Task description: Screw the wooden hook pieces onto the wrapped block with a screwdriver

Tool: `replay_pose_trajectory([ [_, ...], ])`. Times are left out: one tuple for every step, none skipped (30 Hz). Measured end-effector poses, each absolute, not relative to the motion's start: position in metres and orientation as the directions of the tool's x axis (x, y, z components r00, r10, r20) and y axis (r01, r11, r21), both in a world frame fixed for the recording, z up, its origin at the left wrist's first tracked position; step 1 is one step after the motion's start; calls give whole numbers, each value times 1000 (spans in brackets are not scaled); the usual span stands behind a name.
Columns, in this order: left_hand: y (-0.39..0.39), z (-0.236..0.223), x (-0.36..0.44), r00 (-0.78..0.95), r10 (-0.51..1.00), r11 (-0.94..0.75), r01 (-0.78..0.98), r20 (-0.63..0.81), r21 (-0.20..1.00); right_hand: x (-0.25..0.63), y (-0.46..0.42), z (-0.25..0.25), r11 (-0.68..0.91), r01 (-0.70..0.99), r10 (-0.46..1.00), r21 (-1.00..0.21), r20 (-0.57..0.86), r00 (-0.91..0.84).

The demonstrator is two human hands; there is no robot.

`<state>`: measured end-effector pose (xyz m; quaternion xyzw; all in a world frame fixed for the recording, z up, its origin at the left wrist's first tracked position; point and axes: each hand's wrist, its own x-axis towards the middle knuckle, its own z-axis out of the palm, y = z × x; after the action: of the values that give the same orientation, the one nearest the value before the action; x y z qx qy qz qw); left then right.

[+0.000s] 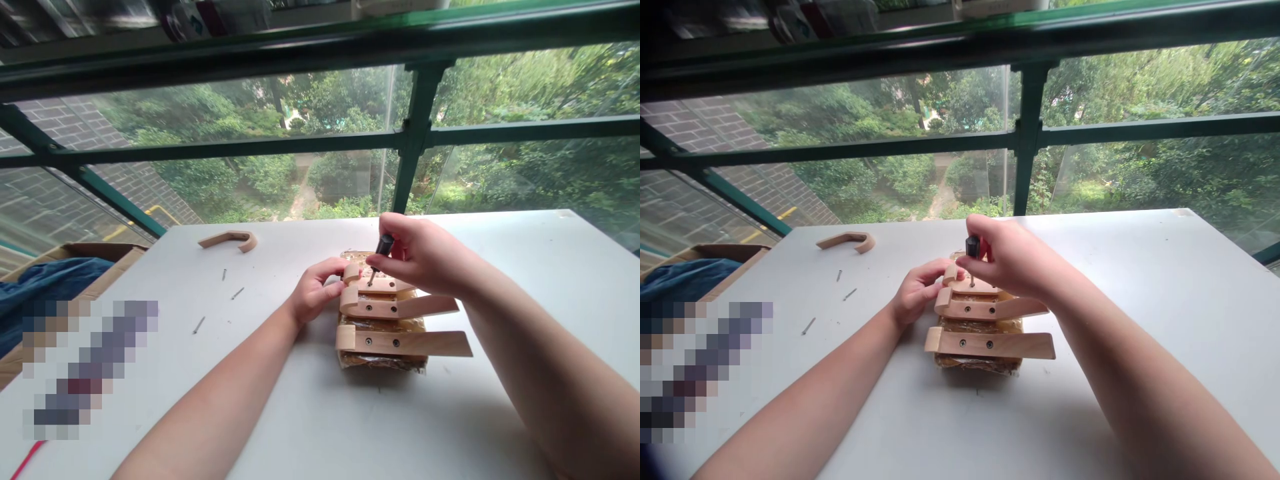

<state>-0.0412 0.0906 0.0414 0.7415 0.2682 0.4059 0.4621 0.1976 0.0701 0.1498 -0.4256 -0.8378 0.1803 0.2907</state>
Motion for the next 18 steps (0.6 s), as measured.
replay_pose_trajectory([
  [90, 42, -41, 528, 773, -427, 22, 352, 904, 197, 70, 149, 570, 614, 820, -547, 332, -466],
  [90, 43, -41, 529, 774, -424, 24, 348, 905, 197, 70, 149, 568, 617, 822, -545, 328, -467],
  [90, 44, -41, 529, 776, -420, 27, 343, 907, 196, 71, 148, 569, 616, 820, -545, 326, -469],
  [89, 44, -41, 528, 777, -418, 29, 341, 908, 195, 71, 147, 576, 607, 816, -548, 330, -475],
  [89, 45, -41, 526, 778, -420, 30, 343, 907, 195, 70, 147, 590, 586, 805, -556, 340, -487],
  [89, 45, -40, 523, 778, -424, 28, 348, 905, 194, 70, 147, 609, 557, 789, -565, 355, -502],
  [89, 45, -40, 521, 777, -428, 24, 354, 903, 194, 69, 147, 629, 525, 770, -573, 368, -522],
  [89, 45, -40, 518, 776, -430, 20, 359, 902, 194, 68, 148, 648, 496, 750, -578, 373, -546],
  [89, 45, -40, 515, 778, -429, 17, 360, 903, 194, 67, 149, 662, 475, 733, -580, 368, -572],
  [89, 45, -39, 512, 781, -426, 16, 358, 905, 195, 66, 151, 670, 462, 718, -581, 349, -602],
  [89, 44, -39, 509, 784, -422, 18, 355, 906, 197, 65, 153, 671, 457, 707, -583, 318, -631],
  [89, 44, -39, 508, 786, -421, 21, 353, 907, 199, 64, 155, 668, 457, 699, -587, 284, -656],
  [89, 44, -39, 509, 786, -421, 25, 351, 907, 201, 63, 156, 662, 455, 692, -595, 252, -676],
  [89, 44, -39, 511, 785, -423, 29, 350, 906, 203, 62, 158, 655, 459, 692, -601, 232, -683],
  [89, 44, -39, 513, 783, -425, 31, 351, 904, 206, 63, 159, 650, 462, 696, -604, 228, -681],
  [89, 44, -39, 514, 782, -428, 34, 351, 903, 207, 63, 159, 647, 463, 700, -606, 231, -676],
  [89, 44, -39, 513, 783, -428, 37, 351, 903, 208, 64, 160, 645, 464, 705, -606, 238, -668],
  [89, 45, -39, 511, 786, -428, 40, 349, 903, 209, 64, 160, 646, 465, 707, -605, 246, -663],
])
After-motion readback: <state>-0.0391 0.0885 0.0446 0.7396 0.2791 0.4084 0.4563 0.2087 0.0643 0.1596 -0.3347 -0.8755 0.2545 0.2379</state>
